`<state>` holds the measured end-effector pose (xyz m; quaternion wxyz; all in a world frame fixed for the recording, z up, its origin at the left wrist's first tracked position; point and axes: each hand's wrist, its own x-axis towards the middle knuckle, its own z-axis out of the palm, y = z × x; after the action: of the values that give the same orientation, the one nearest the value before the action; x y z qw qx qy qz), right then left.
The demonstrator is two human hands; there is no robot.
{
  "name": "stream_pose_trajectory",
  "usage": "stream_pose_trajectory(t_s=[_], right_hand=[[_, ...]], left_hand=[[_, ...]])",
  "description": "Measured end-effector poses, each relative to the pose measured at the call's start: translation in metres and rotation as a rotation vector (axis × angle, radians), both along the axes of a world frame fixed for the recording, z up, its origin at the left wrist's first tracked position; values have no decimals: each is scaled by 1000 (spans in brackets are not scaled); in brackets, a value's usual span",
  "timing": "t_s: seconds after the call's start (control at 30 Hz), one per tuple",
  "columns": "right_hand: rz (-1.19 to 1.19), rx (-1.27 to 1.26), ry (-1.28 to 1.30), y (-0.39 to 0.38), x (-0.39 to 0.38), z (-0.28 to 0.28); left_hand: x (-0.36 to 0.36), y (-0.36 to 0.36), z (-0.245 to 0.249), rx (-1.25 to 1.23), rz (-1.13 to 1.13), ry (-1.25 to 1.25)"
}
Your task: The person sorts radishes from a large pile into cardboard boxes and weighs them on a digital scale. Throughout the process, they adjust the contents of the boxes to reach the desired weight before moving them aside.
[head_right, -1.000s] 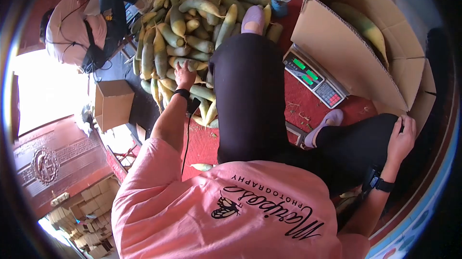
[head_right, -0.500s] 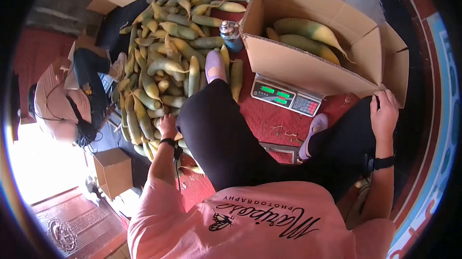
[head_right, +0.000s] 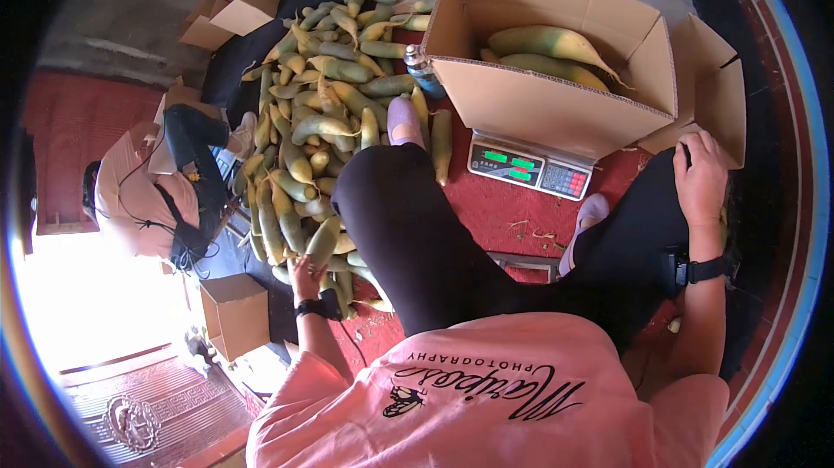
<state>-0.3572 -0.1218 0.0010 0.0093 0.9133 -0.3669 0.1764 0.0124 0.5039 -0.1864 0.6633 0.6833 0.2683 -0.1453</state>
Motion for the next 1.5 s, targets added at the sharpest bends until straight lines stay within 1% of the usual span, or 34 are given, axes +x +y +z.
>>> stream_pose_trajectory(t_s=[0.03,0.07,0.13,0.17,0.23,0.27,0.33,0.37,0.4,0.47,0.5,0.53,0.57,0.6,0.63,0.67,0.73,0.8,0.87,0.93,1.0,1.07,1.1,1.17,1.2,1.27,1.3,1.37,1.4,1.47,1.5], right_hand=[[18,-27,-26,0,0,0],[38,-57,-52,-1,1,0],[53,-55,-45,-1,2,1],[35,-21,0,-2,2,1],[19,8,44,-5,2,2],[33,-9,32,-6,1,-1],[42,-21,13,-5,3,-2],[47,-15,6,-2,5,0],[52,-12,-2,0,7,2],[62,-15,-26,1,8,3],[79,-18,-43,2,8,3],[66,-21,-48,3,8,4],[73,-30,-60,3,10,5],[78,-40,-74,4,9,6],[82,-39,-85,4,9,5],[77,-30,-67,3,8,5],[79,-29,-88,0,9,3],[81,-30,-100,-2,9,0],[78,-31,-123,-3,10,1],[74,-39,-141,-1,9,1],[64,-27,-155,0,6,0],[29,0,-188,1,2,1],[30,-11,-194,-1,0,0],[4,19,-211,-2,-4,-1],[-12,50,-223,-3,-6,-1],[-10,35,-230,-6,-10,-4],[-2,47,-245,-8,-12,-4],[-13,95,-263,-8,-14,-2],[-22,93,-256,-8,-16,-1],[-29,69,-259,-9,-19,-2],[-28,74,-267,-10,-21,-2]], left_hand=[[-11,18,-30,-43,-105,-104],[10,96,-131,325,-562,-322],[-7,81,-129,-6,-314,-101],[-12,65,-116,-7,-303,-99],[-11,26,-81,-369,436,307],[-10,21,-77,-371,439,304],[-5,12,-66,-505,100,482],[-5,3,-63,-428,54,442],[-1,-2,-62,-425,48,439],[6,-11,-60,-479,20,509],[4,-17,-53,-387,-28,462],[-3,-23,-43,-386,-42,460],[-10,-30,-30,-481,-61,392],[-17,-40,-13,-577,-81,325],[-27,-58,16,-577,-145,276],[-33,-77,42,-494,-168,213],[-16,-85,60,-546,-320,149],[-17,-140,122,-386,-322,-46],[3,-167,161,-431,-537,-135],[12,-211,212,-357,-790,-237],[21,-254,254,-283,-1031,-257],[18,-304,281,-191,-1132,-254],[15,-329,288,-190,-1142,-257],[7,-379,296,-82,-1314,-298],[4,-402,296,-83,-1323,-297],[-2,-444,293,-60,-1556,-230],[-9,-462,287,-62,-1563,-226],[-21,-487,275,-69,-1534,-437],[-21,-491,273,-76,-1542,-433],[-14,-492,273,21,-1443,-577],[-15,-486,278,28,-1415,-555]])
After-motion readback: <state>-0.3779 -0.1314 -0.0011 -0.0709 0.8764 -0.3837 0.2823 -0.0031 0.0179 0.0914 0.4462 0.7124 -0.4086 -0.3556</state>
